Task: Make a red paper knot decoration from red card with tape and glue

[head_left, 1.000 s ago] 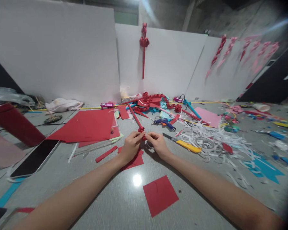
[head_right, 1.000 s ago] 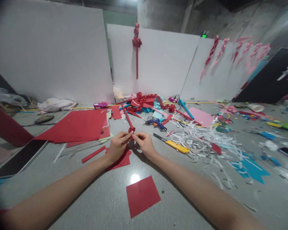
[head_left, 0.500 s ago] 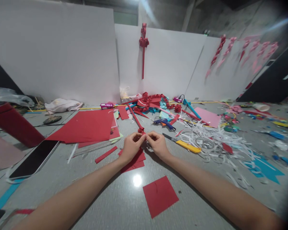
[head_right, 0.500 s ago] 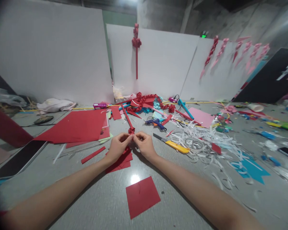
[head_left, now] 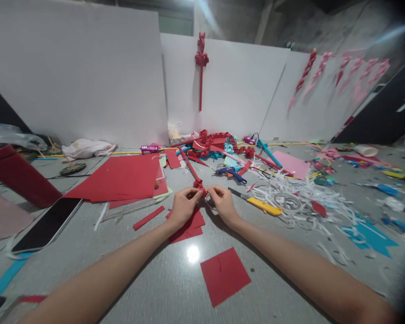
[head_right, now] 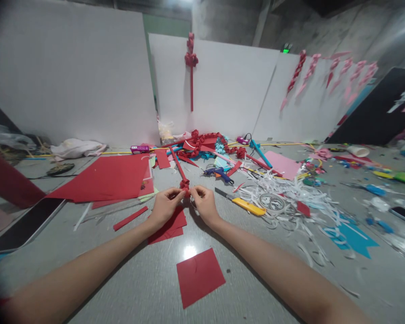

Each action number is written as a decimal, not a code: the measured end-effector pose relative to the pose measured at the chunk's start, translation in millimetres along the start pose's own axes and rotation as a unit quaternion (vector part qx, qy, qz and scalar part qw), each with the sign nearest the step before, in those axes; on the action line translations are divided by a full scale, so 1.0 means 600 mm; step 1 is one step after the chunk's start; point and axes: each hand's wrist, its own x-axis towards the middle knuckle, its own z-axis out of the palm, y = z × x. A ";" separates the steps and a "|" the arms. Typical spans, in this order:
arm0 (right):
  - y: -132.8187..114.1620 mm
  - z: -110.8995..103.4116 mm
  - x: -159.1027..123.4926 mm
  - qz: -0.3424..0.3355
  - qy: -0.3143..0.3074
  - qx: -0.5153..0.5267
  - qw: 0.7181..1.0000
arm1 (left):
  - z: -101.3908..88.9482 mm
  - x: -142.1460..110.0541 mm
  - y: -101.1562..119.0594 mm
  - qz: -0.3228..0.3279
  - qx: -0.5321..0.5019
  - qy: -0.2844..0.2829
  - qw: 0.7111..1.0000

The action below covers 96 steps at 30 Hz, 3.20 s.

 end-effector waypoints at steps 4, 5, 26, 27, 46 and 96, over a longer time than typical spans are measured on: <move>0.000 0.002 -0.001 0.012 -0.015 -0.006 1.000 | -0.001 0.001 -0.002 0.004 0.008 0.004 1.000; 0.000 0.003 -0.002 0.012 -0.017 -0.009 1.000 | -0.001 0.002 -0.002 0.004 0.010 0.004 1.000; 0.001 0.004 -0.006 -0.017 -0.017 -0.076 0.997 | -0.002 0.005 -0.003 -0.004 0.021 0.002 1.000; 0.000 0.004 -0.006 -0.016 -0.017 -0.077 0.997 | -0.002 0.005 -0.003 -0.004 0.021 0.004 1.000; 0.001 0.005 -0.005 -0.018 -0.015 -0.081 0.996 | -0.003 0.004 -0.004 0.007 0.017 0.001 1.000; 0.003 0.006 -0.003 -0.024 0.017 -0.090 0.996 | -0.004 0.008 -0.009 -0.090 -0.108 0.046 0.989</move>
